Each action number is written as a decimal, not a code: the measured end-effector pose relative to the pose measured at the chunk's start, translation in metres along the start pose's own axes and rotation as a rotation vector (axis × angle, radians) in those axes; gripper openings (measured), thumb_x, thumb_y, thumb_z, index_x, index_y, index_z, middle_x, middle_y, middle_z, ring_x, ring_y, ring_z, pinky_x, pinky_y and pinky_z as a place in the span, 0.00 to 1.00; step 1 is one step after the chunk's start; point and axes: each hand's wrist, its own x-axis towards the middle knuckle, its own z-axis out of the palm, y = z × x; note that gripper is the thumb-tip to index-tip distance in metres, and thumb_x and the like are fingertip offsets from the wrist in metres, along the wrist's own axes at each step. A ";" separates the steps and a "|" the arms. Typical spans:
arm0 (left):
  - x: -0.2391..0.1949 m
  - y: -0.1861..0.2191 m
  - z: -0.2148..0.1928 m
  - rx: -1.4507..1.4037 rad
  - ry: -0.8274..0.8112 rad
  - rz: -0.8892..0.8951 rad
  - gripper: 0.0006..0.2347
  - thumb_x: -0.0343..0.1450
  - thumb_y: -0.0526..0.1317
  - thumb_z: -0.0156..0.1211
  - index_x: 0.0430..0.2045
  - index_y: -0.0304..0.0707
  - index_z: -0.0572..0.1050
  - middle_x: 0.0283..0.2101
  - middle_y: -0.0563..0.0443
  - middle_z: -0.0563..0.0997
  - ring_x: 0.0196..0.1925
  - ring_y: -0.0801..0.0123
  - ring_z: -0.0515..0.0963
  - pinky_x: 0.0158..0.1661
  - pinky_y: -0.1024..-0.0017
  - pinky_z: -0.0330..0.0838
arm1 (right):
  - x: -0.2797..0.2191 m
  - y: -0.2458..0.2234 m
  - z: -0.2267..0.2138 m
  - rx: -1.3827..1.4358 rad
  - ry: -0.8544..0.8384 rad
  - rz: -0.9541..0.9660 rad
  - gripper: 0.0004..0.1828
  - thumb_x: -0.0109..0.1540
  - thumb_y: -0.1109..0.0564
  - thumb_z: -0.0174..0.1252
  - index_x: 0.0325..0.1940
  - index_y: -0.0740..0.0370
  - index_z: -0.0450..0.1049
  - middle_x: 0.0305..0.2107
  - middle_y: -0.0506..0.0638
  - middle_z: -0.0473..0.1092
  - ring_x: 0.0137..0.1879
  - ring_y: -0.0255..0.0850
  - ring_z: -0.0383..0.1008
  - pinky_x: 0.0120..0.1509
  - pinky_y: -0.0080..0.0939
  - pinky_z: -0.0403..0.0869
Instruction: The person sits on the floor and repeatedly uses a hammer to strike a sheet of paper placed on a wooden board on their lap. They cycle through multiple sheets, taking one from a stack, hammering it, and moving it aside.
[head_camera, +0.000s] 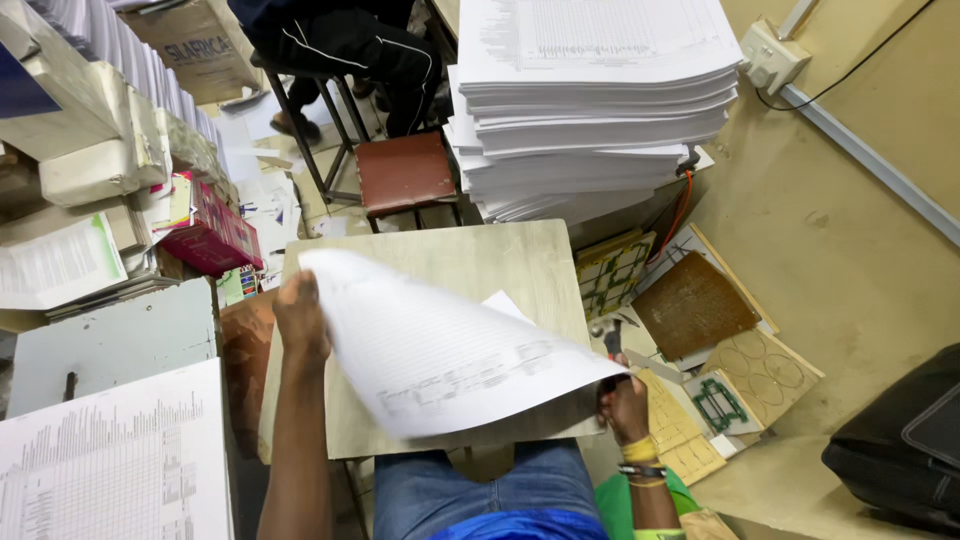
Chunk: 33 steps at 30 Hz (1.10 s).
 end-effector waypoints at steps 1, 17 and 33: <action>-0.007 -0.034 -0.023 0.018 0.055 -0.171 0.20 0.76 0.55 0.62 0.22 0.48 0.62 0.25 0.66 0.58 0.27 0.80 0.57 0.28 0.75 0.51 | -0.016 -0.004 -0.015 0.203 0.016 0.177 0.23 0.75 0.39 0.43 0.53 0.62 0.70 0.11 0.46 0.62 0.13 0.36 0.62 0.14 0.35 0.66; -0.076 -0.081 -0.080 0.297 0.095 -0.561 0.05 0.75 0.34 0.69 0.38 0.29 0.84 0.44 0.50 0.87 0.40 0.66 0.81 0.38 0.69 0.74 | -0.075 -0.060 -0.005 0.504 -0.061 0.228 0.18 0.73 0.49 0.46 0.34 0.62 0.67 0.13 0.48 0.56 0.17 0.38 0.55 0.22 0.40 0.57; -0.049 -0.119 -0.080 0.365 -0.122 -0.498 0.14 0.81 0.42 0.61 0.56 0.32 0.79 0.34 0.40 0.83 0.30 0.59 0.81 0.36 0.64 0.75 | -0.071 -0.090 -0.018 0.696 0.279 -0.800 0.35 0.72 0.27 0.42 0.39 0.64 0.62 0.10 0.51 0.60 0.13 0.43 0.66 0.23 0.40 0.74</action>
